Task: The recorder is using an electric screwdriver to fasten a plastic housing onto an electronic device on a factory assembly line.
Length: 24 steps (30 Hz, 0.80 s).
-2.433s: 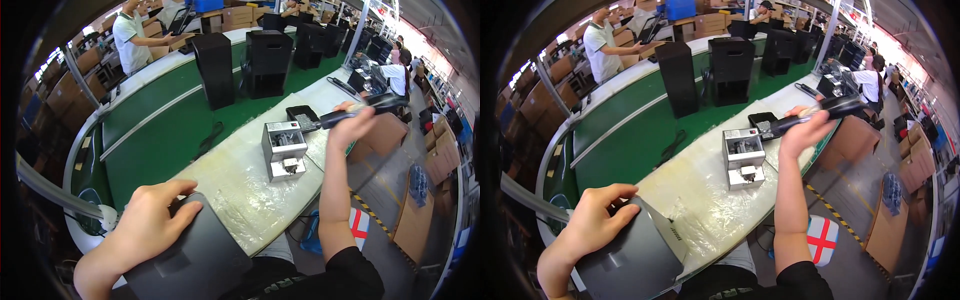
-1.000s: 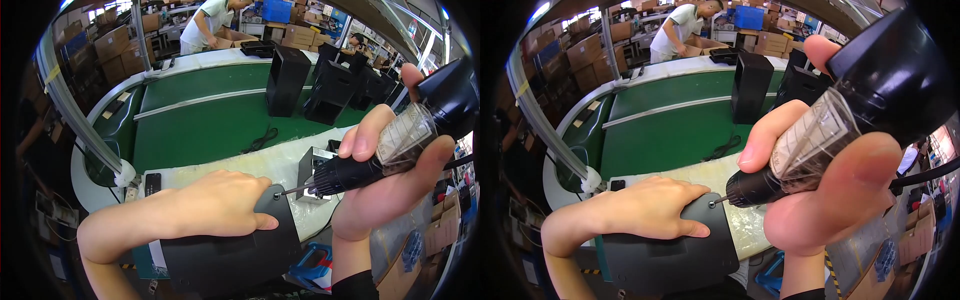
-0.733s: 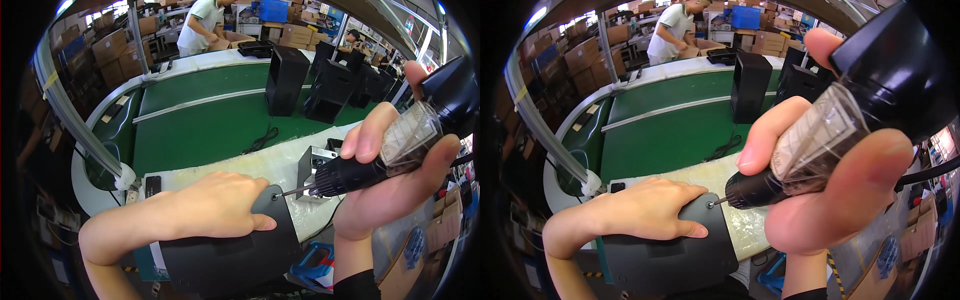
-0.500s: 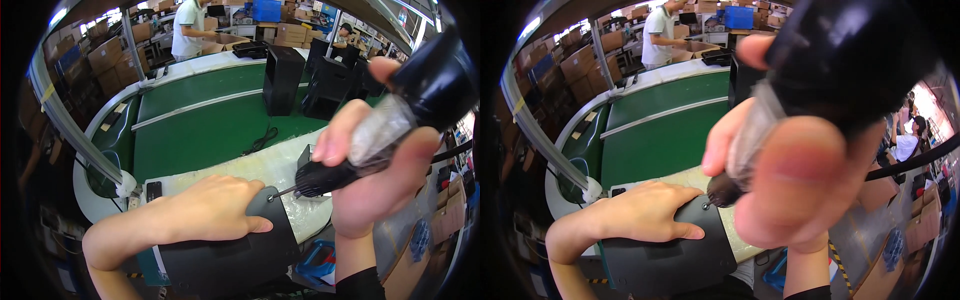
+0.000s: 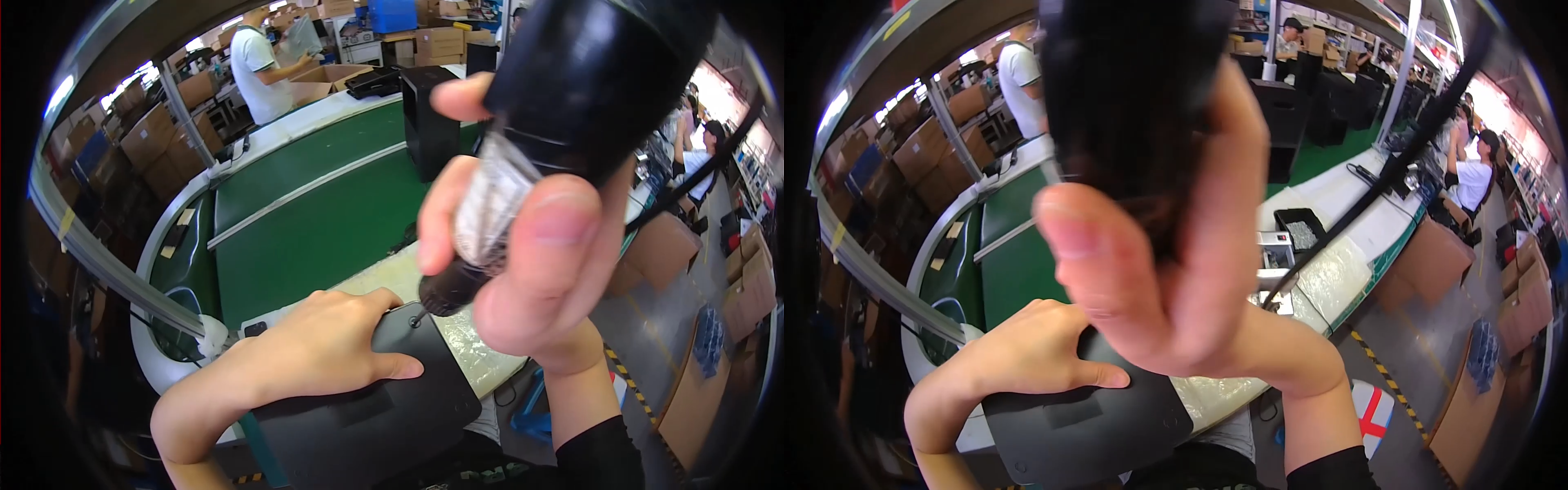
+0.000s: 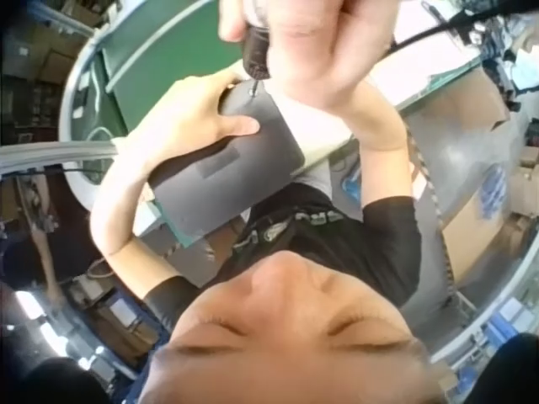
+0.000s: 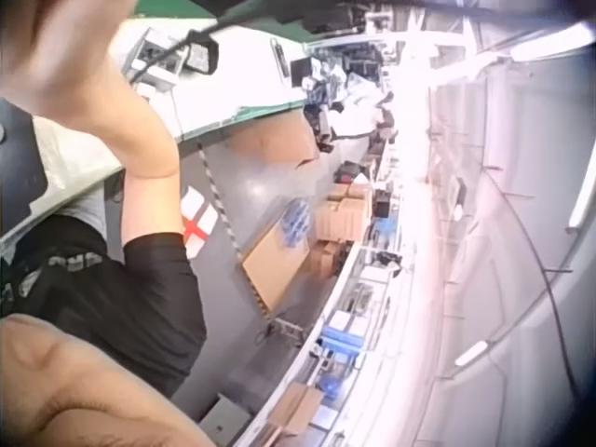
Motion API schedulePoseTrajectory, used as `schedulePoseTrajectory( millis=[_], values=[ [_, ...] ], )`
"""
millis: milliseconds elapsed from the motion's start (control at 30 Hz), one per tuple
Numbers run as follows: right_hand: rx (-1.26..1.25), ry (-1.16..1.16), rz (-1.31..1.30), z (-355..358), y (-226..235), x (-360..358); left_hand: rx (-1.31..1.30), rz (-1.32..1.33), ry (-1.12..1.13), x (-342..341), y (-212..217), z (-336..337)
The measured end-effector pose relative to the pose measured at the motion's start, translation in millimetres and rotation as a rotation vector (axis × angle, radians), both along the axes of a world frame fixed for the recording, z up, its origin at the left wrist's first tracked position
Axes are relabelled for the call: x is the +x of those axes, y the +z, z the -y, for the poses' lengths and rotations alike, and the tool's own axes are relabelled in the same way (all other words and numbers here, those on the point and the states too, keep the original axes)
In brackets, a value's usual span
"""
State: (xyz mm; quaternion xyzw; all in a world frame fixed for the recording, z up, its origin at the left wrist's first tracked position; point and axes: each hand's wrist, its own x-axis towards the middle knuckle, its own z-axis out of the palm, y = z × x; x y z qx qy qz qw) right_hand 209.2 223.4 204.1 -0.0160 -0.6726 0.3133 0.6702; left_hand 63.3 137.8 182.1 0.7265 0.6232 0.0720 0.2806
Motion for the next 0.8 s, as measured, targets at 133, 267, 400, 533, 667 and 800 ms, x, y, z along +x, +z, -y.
schedulePoseTrajectory(
  millis=[133,267,400,533,667,800],
  values=[
    [-0.110,-0.062,-0.016,-1,0,13,0.164,-0.068,-0.135,10,12,1],
    [-0.044,-0.227,-0.185,-48,-16,69,0.184,-0.491,0.117,20,23,31],
    [-0.049,-0.322,-0.228,-97,-97,110,0.093,-0.041,0.041,-49,28,74],
    [-0.195,-0.475,-0.132,-127,-198,136,0.238,0.071,0.078,-67,18,104],
    [-0.138,-0.439,-0.117,-138,-251,134,-0.016,0.110,0.303,-40,20,62],
    [-0.214,-0.289,-0.026,-136,-272,135,-0.008,-0.112,0.480,2,25,-14]
  ],
)
